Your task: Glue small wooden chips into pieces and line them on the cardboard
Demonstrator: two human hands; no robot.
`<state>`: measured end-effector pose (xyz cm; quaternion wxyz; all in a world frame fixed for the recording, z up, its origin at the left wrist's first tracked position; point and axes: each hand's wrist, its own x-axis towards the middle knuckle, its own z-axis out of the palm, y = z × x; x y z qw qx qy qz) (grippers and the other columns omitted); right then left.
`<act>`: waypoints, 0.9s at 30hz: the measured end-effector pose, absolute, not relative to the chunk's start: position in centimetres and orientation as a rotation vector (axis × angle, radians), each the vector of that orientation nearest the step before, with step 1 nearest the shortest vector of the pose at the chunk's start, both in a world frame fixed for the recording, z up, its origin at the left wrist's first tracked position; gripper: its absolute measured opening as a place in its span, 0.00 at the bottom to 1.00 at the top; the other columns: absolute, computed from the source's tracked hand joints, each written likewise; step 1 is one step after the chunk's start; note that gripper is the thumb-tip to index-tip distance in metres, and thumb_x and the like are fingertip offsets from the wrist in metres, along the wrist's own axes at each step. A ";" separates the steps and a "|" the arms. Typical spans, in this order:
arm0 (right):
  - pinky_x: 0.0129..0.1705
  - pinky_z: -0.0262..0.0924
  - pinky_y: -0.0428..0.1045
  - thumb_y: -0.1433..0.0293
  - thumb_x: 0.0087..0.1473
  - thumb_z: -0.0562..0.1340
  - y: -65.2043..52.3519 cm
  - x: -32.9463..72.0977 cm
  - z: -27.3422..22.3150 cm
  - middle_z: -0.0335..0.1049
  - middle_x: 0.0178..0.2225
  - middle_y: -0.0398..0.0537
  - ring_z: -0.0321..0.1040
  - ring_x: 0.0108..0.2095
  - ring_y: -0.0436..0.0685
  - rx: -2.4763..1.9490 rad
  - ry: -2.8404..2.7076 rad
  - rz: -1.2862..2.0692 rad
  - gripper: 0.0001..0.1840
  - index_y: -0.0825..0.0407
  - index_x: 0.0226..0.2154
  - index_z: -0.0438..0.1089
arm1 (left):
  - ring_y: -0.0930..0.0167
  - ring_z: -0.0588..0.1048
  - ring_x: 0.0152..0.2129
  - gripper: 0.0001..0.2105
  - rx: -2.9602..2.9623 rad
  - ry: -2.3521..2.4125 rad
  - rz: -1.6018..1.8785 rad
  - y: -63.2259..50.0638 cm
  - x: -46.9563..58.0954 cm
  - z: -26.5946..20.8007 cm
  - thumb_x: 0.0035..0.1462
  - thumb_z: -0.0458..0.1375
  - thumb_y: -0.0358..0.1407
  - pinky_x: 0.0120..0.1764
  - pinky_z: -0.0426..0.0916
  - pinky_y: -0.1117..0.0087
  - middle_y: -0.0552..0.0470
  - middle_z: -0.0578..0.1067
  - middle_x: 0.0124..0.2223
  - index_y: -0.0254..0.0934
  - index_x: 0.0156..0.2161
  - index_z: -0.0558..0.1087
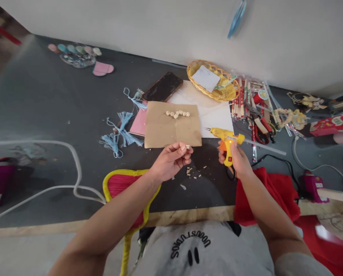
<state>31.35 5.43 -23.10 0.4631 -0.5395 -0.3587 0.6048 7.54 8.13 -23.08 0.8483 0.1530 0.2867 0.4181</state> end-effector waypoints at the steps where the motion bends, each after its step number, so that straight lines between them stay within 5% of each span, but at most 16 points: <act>1: 0.21 0.56 0.45 0.43 0.54 0.58 6.2 31.7 -22.9 0.63 0.24 0.41 0.58 0.20 0.47 -1.369 -0.879 1.490 0.28 0.52 0.39 0.68 | 0.78 0.68 0.23 0.11 0.328 0.603 0.882 8.1 7.5 -23.0 0.44 0.72 0.35 0.26 0.66 0.76 0.49 0.76 0.30 0.31 0.29 0.77; 7: 0.25 0.63 0.46 0.38 0.51 0.58 9.6 34.1 -21.8 0.71 0.29 0.48 0.66 0.23 0.50 -1.683 -1.181 1.342 0.33 0.53 0.34 0.66 | 0.78 0.69 0.22 0.11 0.419 0.655 0.926 8.1 7.5 -22.3 0.44 0.72 0.36 0.27 0.68 0.77 0.51 0.76 0.29 0.33 0.30 0.77; 13: 0.33 0.61 0.48 0.50 0.59 0.56 8.5 35.8 -19.2 0.76 0.31 0.52 0.73 0.33 0.59 -2.193 -1.807 0.625 0.24 0.53 0.34 0.73 | 0.79 0.70 0.22 0.12 0.502 0.768 0.965 8.4 7.5 -21.4 0.45 0.72 0.38 0.27 0.68 0.79 0.53 0.75 0.29 0.33 0.28 0.75; 16: 0.38 0.64 0.50 0.58 0.61 0.57 6.6 34.5 -18.4 0.77 0.37 0.53 0.73 0.35 0.58 -1.960 -1.924 0.433 0.16 0.52 0.40 0.73 | 0.79 0.70 0.22 0.13 0.524 0.796 0.969 8.6 7.7 -21.1 0.44 0.72 0.39 0.26 0.68 0.78 0.54 0.75 0.28 0.33 0.29 0.76; 22: 0.47 0.66 0.53 0.69 0.63 0.58 4.1 28.6 -20.8 0.75 0.43 0.53 0.72 0.44 0.58 -1.280 -2.392 0.704 0.10 0.51 0.44 0.73 | 0.78 0.69 0.20 0.13 0.701 0.885 1.091 9.0 8.1 -20.6 0.42 0.73 0.39 0.24 0.64 0.77 0.54 0.75 0.26 0.33 0.30 0.78; 27: 0.41 0.66 0.53 0.68 0.61 0.60 3.3 25.6 -22.3 0.74 0.37 0.52 0.71 0.39 0.59 -1.210 -2.636 0.606 0.08 0.53 0.37 0.74 | 0.78 0.69 0.19 0.14 0.742 0.918 1.123 8.7 8.1 -20.8 0.41 0.73 0.40 0.24 0.63 0.76 0.54 0.74 0.25 0.33 0.30 0.78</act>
